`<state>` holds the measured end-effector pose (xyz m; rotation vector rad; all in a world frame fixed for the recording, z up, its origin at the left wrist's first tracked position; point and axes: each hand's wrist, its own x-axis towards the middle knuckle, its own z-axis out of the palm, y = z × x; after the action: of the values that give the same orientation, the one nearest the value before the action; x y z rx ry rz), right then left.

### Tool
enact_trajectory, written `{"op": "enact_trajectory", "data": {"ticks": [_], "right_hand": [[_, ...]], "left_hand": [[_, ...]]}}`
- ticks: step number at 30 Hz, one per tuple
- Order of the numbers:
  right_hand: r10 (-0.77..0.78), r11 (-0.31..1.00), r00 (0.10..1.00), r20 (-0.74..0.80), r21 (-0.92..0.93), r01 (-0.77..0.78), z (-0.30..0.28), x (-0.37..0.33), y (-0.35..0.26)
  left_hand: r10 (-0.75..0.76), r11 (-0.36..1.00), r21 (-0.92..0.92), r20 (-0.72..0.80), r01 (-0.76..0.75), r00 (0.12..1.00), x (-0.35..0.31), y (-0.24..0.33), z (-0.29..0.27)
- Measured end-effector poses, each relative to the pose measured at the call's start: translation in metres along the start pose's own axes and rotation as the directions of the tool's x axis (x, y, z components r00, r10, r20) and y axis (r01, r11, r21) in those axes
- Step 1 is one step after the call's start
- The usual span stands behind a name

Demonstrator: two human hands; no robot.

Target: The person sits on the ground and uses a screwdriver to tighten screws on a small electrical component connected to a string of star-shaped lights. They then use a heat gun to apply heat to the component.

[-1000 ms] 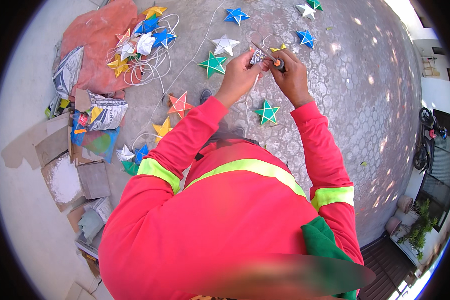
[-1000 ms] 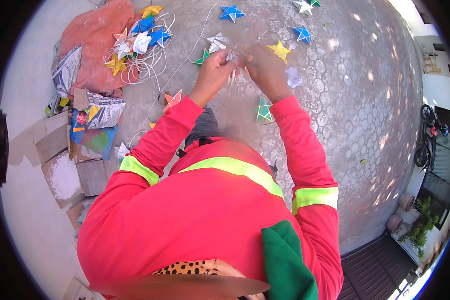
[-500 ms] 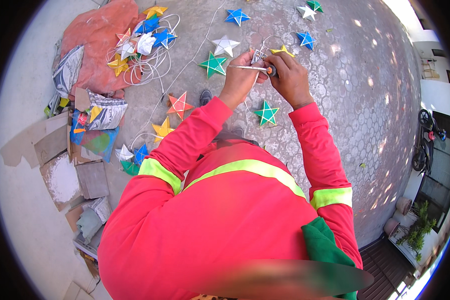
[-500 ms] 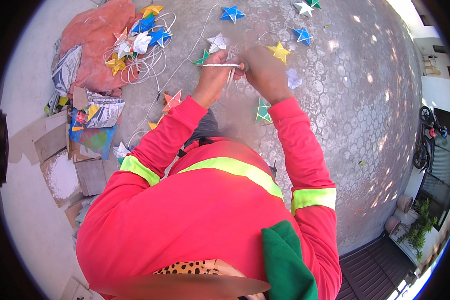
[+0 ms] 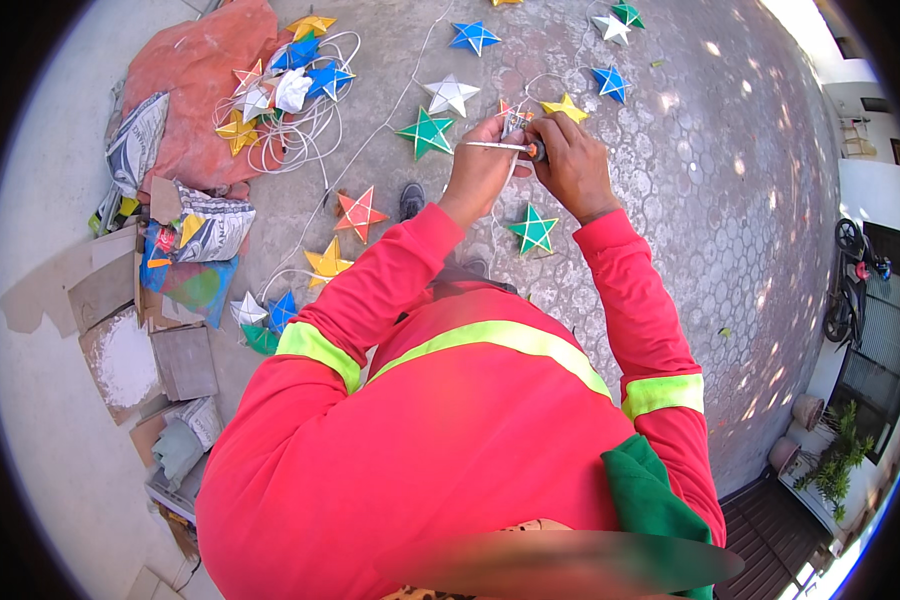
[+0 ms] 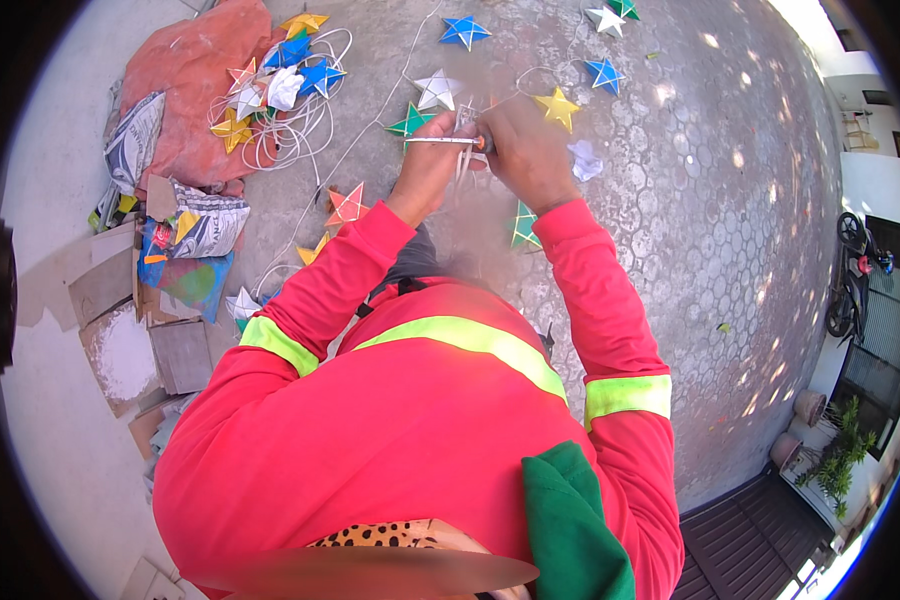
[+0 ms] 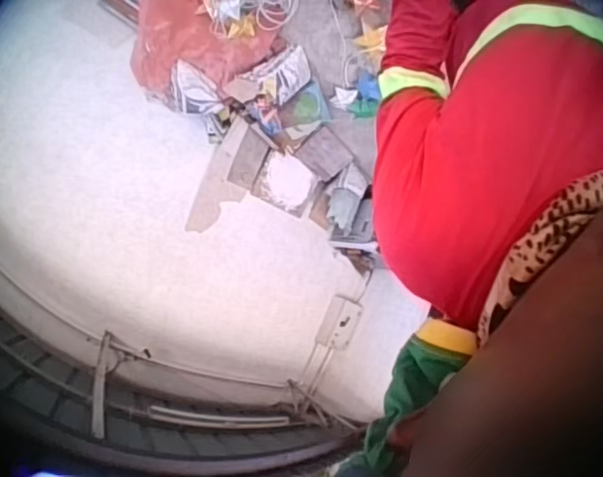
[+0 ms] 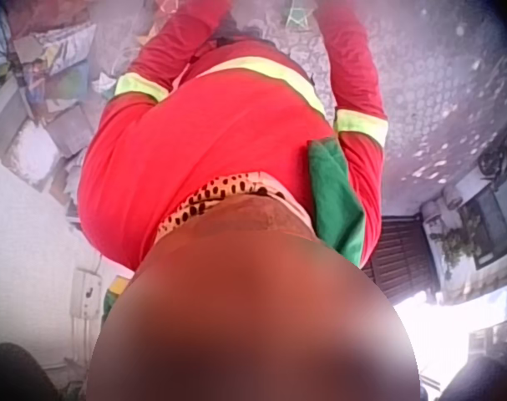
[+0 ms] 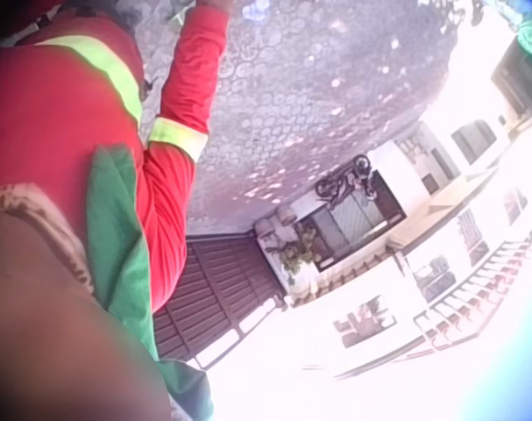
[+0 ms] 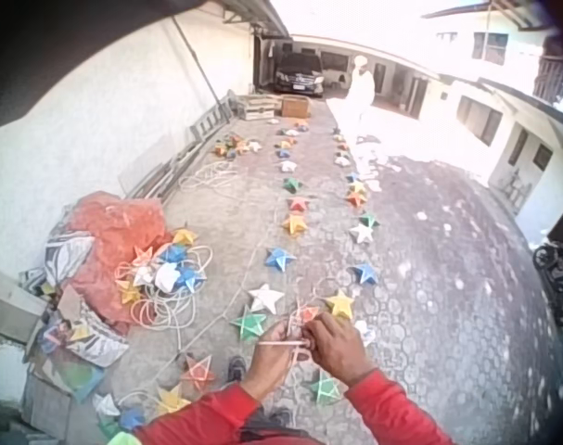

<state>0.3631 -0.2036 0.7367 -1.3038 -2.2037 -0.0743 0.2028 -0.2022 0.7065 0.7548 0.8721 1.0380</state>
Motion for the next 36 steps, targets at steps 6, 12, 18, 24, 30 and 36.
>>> {"op": "enact_trajectory", "data": {"ticks": [6, 12, 18, 24, 30, 36], "right_hand": [[0.384, 0.862, 0.924, -0.002, 0.359, -0.357, 0.022, -0.006, -0.018], [0.55, -0.243, 0.457, 0.699, 0.657, -0.713, 0.021, -0.016, -0.012], [0.364, -0.616, 0.371, 0.854, 0.52, -0.592, 0.018, -0.015, -0.011], [0.594, 0.021, 0.545, 0.592, 0.666, -0.746, 0.01, -0.018, -0.024], [0.353, 0.856, 0.936, 0.017, 0.399, -0.33, 0.009, -0.023, -0.024], [0.13, 0.985, 0.991, 0.04, 0.106, -0.134, 0.009, -0.017, -0.011]], "left_hand": [[0.226, 0.952, 0.222, -0.044, -0.211, 0.973, 0.003, -0.011, -0.004], [0.551, 0.596, 0.624, 0.141, -0.506, 0.823, -0.008, -0.021, -0.016], [0.528, 0.658, 0.559, 0.133, -0.504, 0.838, -0.008, -0.029, -0.021], [0.171, 0.953, 0.263, -0.059, -0.15, 0.984, -0.004, -0.023, -0.019], [0.007, 0.997, 0.077, -0.014, -0.006, 1.0, -0.002, -0.017, -0.017], [-0.034, 0.996, 0.077, -0.023, 0.036, 0.999, -0.001, -0.017, -0.011]]}}
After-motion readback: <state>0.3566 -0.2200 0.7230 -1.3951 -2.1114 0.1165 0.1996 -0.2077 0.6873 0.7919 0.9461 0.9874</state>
